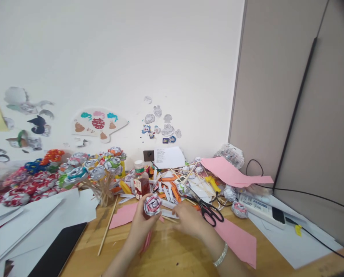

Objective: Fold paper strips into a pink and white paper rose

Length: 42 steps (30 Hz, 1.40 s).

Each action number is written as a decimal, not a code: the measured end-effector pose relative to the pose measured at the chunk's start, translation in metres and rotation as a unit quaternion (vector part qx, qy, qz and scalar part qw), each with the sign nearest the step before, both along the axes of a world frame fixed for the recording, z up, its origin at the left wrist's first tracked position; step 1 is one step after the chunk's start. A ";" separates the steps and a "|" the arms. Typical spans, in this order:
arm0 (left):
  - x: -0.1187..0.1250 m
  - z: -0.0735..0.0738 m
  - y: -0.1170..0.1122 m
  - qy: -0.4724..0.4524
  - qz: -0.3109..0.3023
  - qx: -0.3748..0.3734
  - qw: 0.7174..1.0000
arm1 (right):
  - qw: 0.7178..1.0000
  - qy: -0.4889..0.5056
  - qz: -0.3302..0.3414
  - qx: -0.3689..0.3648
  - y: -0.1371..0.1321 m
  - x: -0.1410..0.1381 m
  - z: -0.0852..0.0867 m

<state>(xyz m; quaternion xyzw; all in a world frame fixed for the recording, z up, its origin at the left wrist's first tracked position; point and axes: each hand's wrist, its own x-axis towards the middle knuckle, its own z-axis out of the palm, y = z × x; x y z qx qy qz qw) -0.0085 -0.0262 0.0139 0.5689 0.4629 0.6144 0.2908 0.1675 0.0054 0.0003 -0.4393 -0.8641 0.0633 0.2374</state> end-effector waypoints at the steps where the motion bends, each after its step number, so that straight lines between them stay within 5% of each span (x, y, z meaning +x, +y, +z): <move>1: 0.000 0.001 -0.001 0.000 0.000 -0.005 1.000 | 0.998 -0.057 0.002 -0.014 0.001 -0.001 -0.005; 5: 0.001 -0.002 -0.002 0.002 -0.014 -0.003 1.000 | 0.988 -0.146 -0.005 -0.038 0.000 -0.008 -0.014; 9: 0.001 -0.008 -0.002 -0.001 -0.038 -0.006 0.999 | 0.985 -0.159 -0.036 -0.055 -0.002 -0.012 -0.005; 15: -0.002 -0.015 0.002 0.017 -0.026 0.016 0.999 | 0.993 -0.007 -0.119 0.005 0.005 -0.005 0.006; 19: -0.002 -0.025 0.008 0.030 -0.037 0.021 0.999 | 0.986 0.113 -0.090 0.078 0.006 -0.003 0.007; 28: 0.006 -0.024 0.002 0.031 -0.061 -0.003 0.998 | 0.976 0.164 -0.002 0.145 -0.002 -0.005 0.009; 42: 0.011 -0.034 0.002 0.045 -0.088 -0.025 0.995 | 0.974 0.136 0.002 0.180 -0.011 -0.007 0.016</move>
